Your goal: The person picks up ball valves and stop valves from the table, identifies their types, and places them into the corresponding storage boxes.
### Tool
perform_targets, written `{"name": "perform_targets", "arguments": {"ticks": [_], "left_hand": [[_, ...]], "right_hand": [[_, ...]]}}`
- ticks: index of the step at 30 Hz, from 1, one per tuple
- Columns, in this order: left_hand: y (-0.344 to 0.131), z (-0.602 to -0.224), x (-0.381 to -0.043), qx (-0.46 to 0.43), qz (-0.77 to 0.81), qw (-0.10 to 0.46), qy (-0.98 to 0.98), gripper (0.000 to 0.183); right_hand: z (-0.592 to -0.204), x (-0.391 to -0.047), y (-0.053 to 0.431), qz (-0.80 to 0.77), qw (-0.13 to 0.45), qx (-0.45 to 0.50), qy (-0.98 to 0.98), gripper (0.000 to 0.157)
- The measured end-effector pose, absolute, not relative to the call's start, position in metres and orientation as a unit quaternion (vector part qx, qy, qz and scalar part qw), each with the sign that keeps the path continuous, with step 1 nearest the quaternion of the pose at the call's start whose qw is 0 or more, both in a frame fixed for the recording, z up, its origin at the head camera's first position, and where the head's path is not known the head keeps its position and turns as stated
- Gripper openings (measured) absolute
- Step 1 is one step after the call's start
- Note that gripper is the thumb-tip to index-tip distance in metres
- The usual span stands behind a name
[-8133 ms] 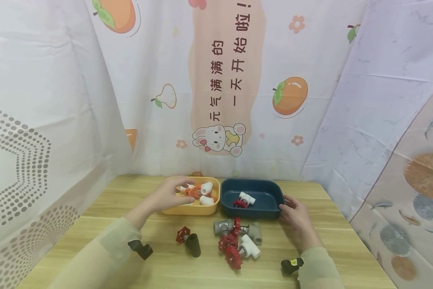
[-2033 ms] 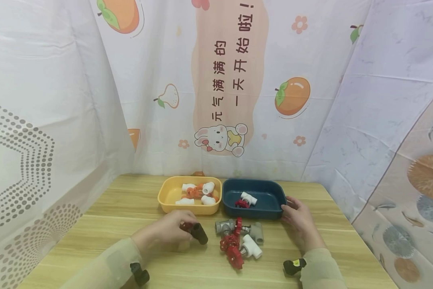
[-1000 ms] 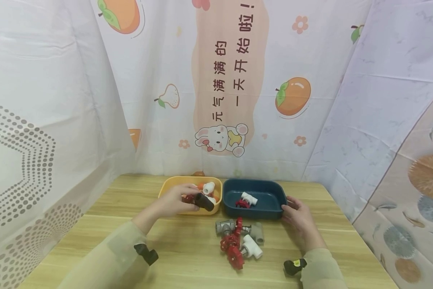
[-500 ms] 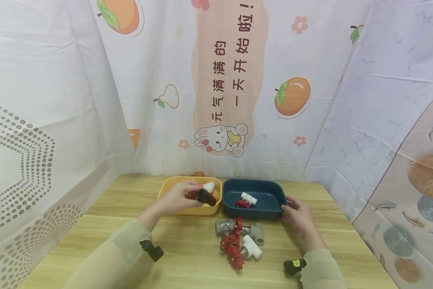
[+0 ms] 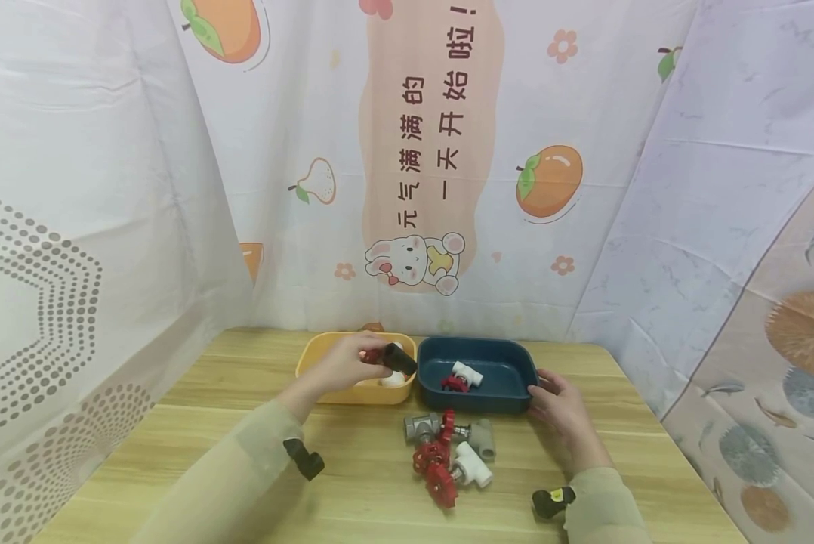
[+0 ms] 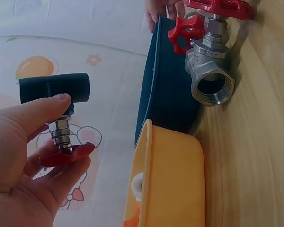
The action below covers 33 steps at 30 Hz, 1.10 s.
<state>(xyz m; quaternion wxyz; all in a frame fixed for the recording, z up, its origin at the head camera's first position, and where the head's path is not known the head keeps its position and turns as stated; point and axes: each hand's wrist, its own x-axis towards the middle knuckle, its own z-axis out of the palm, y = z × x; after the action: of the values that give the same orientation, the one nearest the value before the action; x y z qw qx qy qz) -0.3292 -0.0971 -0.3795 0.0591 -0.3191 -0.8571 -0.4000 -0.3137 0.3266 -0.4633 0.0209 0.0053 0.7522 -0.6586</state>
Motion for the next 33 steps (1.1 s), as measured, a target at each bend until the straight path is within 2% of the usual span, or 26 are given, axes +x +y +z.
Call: {"name": "perform_targets", "arguments": {"ticks": [15, 26, 33], "left_hand": [[-0.067, -0.383, -0.348, -0.291, -0.415, 0.042, -0.861, 0.031], [-0.039, -0.394, -0.356, -0.232, -0.435, 0.027, -0.869, 0.043], [-0.020, -0.400, -0.361, -0.225, -0.431, 0.025, -0.874, 0.045]], "right_hand": [[-0.462, -0.312, 0.324, -0.659, 0.012, 0.004, 0.752, 0.065], [-0.463, -0.313, 0.325, -0.664, 0.003, -0.007, 0.748, 0.062], [-0.464, -0.313, 0.325, -0.662, 0.005, -0.003, 0.749, 0.062]]}}
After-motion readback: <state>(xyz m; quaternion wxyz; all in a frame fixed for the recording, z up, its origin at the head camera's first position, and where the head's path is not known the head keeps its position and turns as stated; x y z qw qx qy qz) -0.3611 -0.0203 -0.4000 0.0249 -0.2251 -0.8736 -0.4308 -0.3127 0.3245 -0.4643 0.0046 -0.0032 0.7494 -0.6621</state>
